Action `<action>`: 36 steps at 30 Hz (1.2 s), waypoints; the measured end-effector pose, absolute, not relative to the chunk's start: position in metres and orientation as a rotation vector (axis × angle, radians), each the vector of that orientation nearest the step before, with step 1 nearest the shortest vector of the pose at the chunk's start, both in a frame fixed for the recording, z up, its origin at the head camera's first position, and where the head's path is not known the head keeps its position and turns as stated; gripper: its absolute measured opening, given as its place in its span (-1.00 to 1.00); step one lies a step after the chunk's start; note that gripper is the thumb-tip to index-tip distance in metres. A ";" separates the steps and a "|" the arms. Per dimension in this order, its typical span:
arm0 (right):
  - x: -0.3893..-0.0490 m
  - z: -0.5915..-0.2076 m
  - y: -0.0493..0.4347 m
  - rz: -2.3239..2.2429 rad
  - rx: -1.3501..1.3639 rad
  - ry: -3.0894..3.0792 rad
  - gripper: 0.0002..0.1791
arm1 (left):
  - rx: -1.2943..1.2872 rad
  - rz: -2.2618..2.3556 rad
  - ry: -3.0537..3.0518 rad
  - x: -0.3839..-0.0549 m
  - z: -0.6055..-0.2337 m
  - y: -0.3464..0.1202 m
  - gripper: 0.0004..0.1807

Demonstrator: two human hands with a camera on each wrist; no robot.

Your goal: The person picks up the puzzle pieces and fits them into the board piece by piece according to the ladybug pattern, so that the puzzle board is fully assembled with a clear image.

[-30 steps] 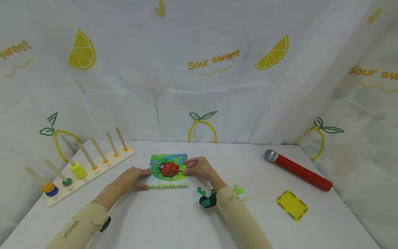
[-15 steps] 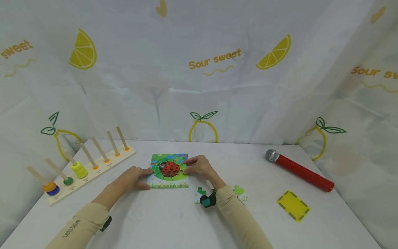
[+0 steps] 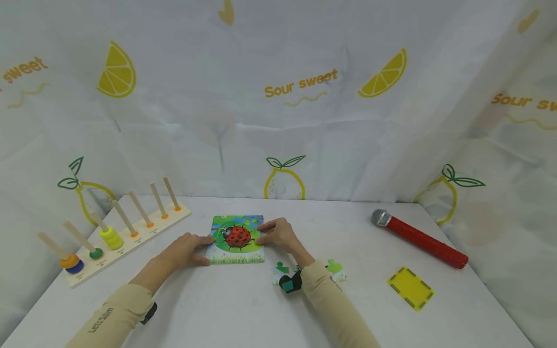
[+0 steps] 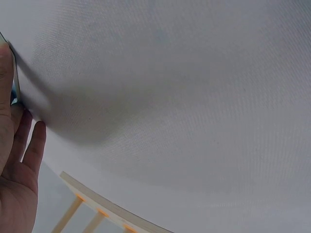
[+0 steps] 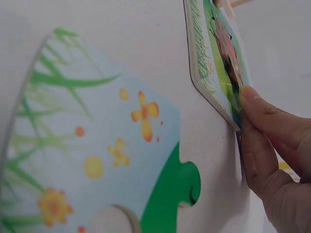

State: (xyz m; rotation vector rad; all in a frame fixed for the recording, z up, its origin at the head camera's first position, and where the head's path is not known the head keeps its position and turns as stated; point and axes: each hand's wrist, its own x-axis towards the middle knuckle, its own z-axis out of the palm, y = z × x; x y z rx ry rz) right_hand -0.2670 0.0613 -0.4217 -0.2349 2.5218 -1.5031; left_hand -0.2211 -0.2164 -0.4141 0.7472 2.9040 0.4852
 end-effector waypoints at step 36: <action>-0.270 -0.416 0.048 -1.324 -0.232 2.718 -0.70 | 0.747 0.457 2.920 -0.221 -0.415 -0.216 -0.36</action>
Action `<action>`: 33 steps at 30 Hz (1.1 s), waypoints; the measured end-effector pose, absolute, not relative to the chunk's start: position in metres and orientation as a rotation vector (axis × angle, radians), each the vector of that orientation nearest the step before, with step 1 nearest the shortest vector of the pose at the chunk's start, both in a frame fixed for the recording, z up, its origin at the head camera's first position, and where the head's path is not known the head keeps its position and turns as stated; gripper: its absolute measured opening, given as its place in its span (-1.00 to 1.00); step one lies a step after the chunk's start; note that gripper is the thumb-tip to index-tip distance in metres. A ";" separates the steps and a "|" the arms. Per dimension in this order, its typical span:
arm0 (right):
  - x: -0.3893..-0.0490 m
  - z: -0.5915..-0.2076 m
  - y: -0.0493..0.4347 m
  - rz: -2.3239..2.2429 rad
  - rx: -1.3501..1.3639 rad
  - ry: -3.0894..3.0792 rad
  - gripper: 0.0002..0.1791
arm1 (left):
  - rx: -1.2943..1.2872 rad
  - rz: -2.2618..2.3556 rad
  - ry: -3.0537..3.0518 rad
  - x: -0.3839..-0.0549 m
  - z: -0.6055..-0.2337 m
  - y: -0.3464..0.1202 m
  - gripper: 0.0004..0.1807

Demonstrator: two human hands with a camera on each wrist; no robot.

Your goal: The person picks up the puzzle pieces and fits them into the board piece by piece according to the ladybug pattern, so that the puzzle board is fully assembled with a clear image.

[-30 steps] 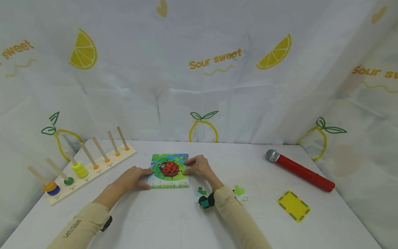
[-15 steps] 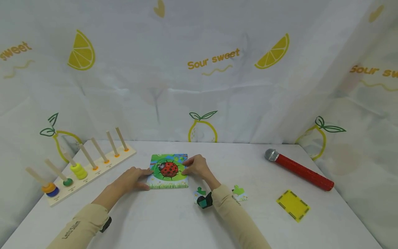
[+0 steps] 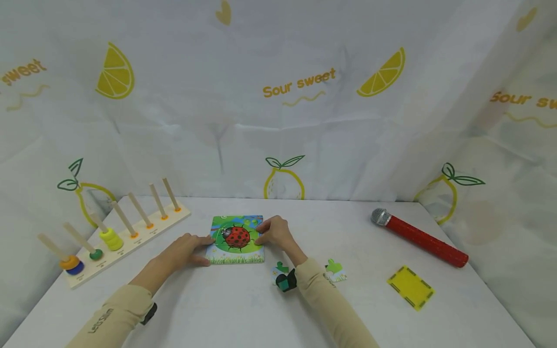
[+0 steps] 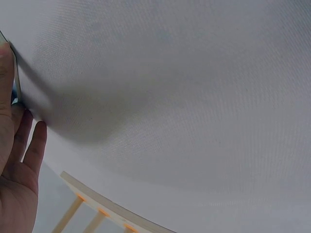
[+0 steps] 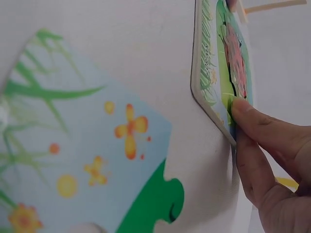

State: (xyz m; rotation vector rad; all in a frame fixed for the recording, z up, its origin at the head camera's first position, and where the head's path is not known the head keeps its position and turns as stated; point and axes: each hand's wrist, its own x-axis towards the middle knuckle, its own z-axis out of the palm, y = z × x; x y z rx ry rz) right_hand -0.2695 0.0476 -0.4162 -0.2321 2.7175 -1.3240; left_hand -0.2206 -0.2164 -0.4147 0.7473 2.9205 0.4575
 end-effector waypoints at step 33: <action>-0.259 -0.419 0.057 -1.612 -0.250 2.496 -0.69 | 0.796 0.489 2.929 -0.219 -0.415 -0.218 -0.36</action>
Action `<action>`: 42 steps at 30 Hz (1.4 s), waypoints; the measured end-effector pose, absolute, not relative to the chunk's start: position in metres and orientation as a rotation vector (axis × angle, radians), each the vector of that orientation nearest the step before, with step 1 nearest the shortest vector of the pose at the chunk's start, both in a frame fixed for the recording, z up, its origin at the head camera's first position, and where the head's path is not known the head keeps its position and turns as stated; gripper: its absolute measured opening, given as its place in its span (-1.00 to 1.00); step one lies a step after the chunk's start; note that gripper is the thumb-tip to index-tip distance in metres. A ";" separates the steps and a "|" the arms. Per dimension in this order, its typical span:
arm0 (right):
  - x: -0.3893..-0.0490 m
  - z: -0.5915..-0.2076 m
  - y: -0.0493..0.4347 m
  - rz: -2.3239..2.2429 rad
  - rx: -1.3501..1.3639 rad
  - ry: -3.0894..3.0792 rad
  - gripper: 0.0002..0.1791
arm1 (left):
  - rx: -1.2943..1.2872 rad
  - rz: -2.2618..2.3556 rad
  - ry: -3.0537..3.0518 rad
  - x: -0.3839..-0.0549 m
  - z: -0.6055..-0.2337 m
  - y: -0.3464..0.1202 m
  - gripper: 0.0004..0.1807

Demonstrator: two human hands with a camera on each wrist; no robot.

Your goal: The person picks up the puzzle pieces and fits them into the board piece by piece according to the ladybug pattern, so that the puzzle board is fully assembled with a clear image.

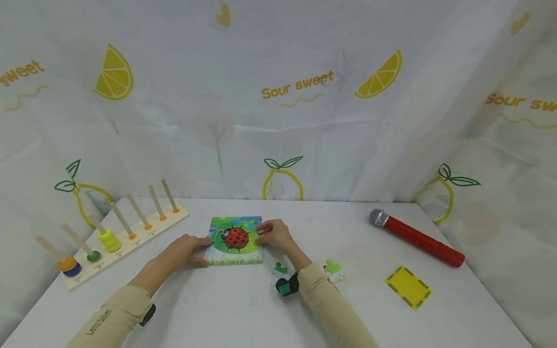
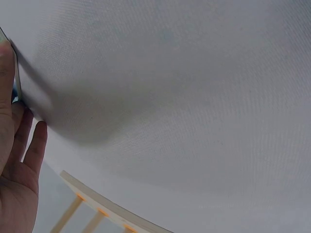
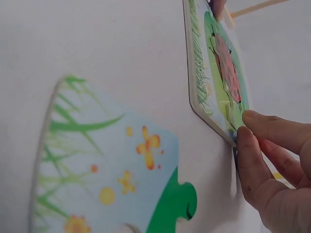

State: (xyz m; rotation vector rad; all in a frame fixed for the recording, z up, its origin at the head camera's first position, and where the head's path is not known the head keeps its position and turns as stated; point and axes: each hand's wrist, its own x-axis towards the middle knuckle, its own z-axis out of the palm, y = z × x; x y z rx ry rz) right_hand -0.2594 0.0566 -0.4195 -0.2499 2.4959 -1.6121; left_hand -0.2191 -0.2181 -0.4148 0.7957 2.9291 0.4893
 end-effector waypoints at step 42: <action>-0.194 -0.421 0.135 -1.810 -0.405 2.273 -0.66 | 0.864 0.528 2.935 -0.219 -0.418 -0.220 -0.37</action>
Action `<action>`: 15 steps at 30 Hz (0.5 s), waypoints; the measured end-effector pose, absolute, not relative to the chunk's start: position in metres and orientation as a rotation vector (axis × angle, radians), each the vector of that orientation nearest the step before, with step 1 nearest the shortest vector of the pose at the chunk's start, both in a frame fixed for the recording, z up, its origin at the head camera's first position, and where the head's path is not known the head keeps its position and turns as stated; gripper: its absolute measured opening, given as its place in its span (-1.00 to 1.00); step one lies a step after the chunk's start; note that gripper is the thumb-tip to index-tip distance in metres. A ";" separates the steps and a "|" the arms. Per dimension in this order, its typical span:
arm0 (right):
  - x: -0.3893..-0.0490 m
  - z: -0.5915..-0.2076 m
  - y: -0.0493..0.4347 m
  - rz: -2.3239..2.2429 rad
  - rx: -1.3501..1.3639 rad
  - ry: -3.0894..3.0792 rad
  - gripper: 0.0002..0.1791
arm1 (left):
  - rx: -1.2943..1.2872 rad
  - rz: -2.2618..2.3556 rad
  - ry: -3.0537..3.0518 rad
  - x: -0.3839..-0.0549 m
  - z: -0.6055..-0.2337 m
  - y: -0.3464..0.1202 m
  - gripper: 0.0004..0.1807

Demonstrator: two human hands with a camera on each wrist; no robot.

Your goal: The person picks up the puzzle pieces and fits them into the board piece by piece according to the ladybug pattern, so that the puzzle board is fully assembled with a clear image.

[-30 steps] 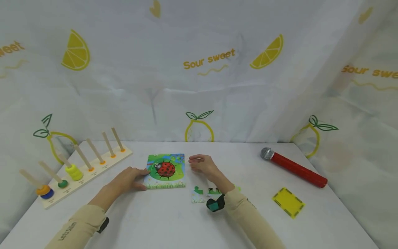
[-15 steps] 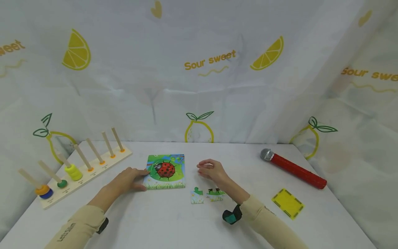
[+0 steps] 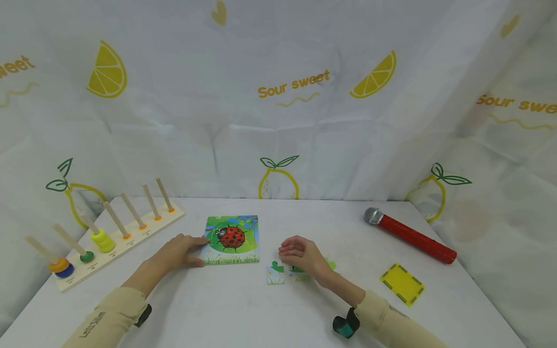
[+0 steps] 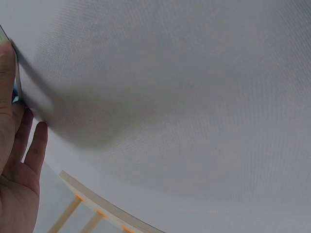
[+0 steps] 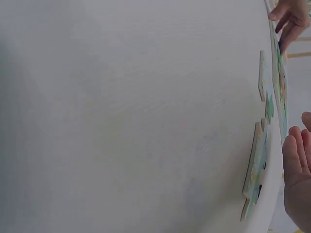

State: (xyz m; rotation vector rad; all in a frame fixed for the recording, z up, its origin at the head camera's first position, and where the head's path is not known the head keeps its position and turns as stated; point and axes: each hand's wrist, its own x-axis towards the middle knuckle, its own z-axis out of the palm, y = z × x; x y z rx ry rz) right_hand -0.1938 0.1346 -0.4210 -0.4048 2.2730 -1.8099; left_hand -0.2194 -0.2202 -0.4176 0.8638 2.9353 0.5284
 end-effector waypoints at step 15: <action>-0.184 -0.429 0.136 -1.522 -0.636 2.494 -0.58 | 0.854 0.516 2.931 -0.218 -0.415 -0.220 -0.35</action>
